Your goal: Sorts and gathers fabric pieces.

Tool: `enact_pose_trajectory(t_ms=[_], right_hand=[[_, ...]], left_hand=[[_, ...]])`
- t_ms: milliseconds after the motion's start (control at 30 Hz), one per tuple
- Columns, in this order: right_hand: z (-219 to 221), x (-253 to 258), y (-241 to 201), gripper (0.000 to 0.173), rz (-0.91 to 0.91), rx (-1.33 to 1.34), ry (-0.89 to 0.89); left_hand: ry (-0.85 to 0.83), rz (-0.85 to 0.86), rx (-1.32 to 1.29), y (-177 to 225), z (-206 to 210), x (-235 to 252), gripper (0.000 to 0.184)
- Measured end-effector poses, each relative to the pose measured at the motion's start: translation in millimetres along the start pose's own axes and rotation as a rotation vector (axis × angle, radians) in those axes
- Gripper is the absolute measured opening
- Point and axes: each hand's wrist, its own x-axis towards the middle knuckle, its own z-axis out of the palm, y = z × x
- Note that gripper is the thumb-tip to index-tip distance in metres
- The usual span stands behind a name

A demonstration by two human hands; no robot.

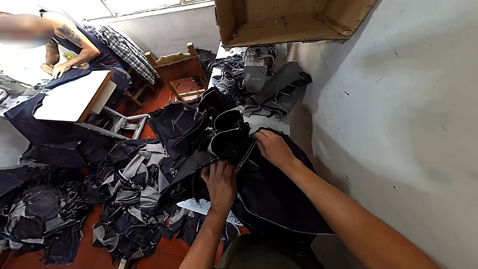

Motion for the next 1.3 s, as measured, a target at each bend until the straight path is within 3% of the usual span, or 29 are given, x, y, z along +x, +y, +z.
enact_pose_trajectory(t_ms=[67, 233, 333, 433, 500, 567, 633, 700, 767, 867, 967, 1033, 1100, 1167, 1233, 1300], right_hand=[[3, 9, -18, 0.015, -0.068, 0.175, 0.077], [15, 3, -15, 0.022, -0.189, 0.286, -0.172], [2, 12, -9, 0.027, -0.209, 0.177, -0.453], [-25, 41, -24, 0.029, -0.162, -0.129, -0.901], [-39, 72, -52, 0.039, -0.121, -0.327, -1.227], [-34, 89, -65, 0.055, -0.161, -0.442, -1.353], [-8, 84, -52, 0.077, -0.2, -0.472, -1.313], [2, 84, -46, 0.082, -0.187, -0.438, -1.302], [-5, 76, -36, 0.061, -0.146, -0.286, -1.143], [-3, 35, -30, 0.024, 0.015, -0.025, -0.655], [11, -2, -38, 0.025, 0.055, 0.011, -0.162], [21, -14, -40, 0.018, -0.051, -0.098, -0.03], [22, -17, -42, 0.006, -0.128, -0.203, -0.05], [11, -18, -50, 0.006, -0.036, -0.176, -0.154], [-6, -12, -65, 0.01, 0.301, 0.082, -0.324], [-15, -4, -75, 0.014, 0.712, 0.501, -0.463]], left_hand=[[0.039, 0.002, 0.007, 0, 3, -4, 0.026], [0.054, 0.0, -0.002, 2, 4, -4, 0.025], [0.053, -0.016, -0.008, 1, 4, -8, 0.024], [-0.008, -0.066, -0.02, 7, 2, -8, 0.021], [-0.055, -0.137, 0.002, 15, -1, -8, 0.024], [-0.109, -0.206, 0.002, 20, -3, -4, 0.027], [-0.165, -0.258, -0.022, 21, -6, 0, 0.026], [-0.172, -0.28, -0.036, 17, -9, 4, 0.023], [-0.158, -0.284, -0.074, 14, -9, 5, 0.019], [-0.162, -0.29, -0.131, 10, -10, 5, 0.017], [-0.157, -0.263, -0.134, 7, -7, 5, 0.019], [-0.15, -0.235, -0.138, 6, -6, 3, 0.017], [-0.15, -0.208, -0.137, 5, -6, 2, 0.017], [-0.142, -0.191, -0.146, 5, -6, 0, 0.017], [-0.14, -0.215, -0.199, 4, -6, 2, 0.017], [-0.126, -0.247, -0.305, -1, -6, -1, 0.015]])
